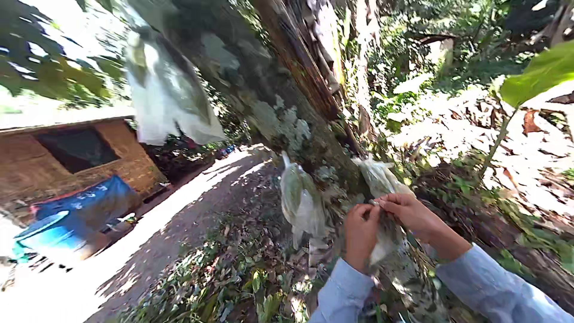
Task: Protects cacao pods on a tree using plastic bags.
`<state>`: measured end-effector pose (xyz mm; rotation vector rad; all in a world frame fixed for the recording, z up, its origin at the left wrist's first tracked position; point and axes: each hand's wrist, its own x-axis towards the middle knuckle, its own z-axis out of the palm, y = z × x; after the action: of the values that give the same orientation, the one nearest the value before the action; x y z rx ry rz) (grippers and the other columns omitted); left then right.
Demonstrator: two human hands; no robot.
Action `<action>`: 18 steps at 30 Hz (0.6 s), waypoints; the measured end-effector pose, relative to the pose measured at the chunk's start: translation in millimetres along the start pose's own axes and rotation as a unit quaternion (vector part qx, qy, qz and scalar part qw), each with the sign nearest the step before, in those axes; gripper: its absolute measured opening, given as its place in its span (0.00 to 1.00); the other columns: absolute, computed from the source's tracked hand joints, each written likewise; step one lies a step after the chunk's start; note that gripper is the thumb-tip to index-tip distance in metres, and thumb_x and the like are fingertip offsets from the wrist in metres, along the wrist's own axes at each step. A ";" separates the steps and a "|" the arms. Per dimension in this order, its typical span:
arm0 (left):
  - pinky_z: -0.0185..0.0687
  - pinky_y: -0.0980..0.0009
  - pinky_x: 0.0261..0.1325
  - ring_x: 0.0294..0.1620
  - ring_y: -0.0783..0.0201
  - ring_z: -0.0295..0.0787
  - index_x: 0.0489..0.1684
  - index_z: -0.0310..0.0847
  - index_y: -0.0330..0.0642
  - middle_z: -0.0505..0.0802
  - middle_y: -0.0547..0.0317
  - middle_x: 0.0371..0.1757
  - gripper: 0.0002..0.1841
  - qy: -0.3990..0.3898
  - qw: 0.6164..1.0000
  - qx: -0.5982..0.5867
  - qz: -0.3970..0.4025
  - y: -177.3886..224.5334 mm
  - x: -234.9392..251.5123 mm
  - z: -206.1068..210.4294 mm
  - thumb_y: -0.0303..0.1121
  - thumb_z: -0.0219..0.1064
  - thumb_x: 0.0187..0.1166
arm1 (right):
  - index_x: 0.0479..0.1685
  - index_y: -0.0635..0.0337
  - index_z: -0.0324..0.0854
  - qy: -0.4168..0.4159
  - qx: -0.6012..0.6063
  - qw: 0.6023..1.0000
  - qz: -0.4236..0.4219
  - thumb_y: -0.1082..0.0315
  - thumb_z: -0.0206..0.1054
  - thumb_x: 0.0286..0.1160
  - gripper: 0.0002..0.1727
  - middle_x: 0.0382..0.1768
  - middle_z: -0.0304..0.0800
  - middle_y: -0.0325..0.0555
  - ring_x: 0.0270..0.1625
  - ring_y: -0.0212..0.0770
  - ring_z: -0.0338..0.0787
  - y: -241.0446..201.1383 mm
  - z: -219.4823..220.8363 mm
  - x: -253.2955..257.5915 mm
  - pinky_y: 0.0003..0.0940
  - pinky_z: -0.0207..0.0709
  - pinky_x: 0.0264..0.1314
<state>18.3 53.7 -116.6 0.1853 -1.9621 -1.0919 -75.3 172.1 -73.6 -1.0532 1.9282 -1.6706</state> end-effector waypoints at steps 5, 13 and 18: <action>0.88 0.49 0.45 0.42 0.48 0.94 0.40 0.94 0.33 0.95 0.43 0.42 0.11 0.011 0.971 0.221 0.096 14.9 6.4 -11.6 0.30 0.67 0.78 | 0.51 0.67 0.87 0.030 -0.073 0.992 -0.098 0.74 0.64 0.82 0.09 0.38 0.90 0.45 0.37 0.29 0.85 3.4 5.5 1.0 0.28 0.79 0.45; 0.87 0.46 0.52 0.59 0.42 0.91 0.49 0.92 0.34 0.94 0.40 0.52 0.12 -0.045 0.921 0.375 0.091 19.3 11.2 -32.4 0.31 0.63 0.82 | 0.50 0.68 0.90 0.092 -0.103 0.978 -0.156 0.77 0.68 0.77 0.09 0.46 0.94 0.57 0.48 0.45 0.92 25.3 -5.8 11.4 0.46 0.83 0.58; 0.88 0.46 0.45 0.54 0.42 0.93 0.45 0.93 0.36 0.94 0.41 0.49 0.11 -0.009 0.913 0.396 0.095 -11.9 -0.9 -30.3 0.30 0.64 0.81 | 0.56 0.75 0.87 0.199 -0.129 0.958 -0.159 0.75 0.62 0.81 0.14 0.52 0.90 0.70 0.54 0.58 0.90 54.8 -39.2 6.5 0.59 0.77 0.65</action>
<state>38.2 28.0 -118.7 0.4036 -2.2843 -0.1213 -123.0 194.4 -116.1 -1.2543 2.3872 -1.9648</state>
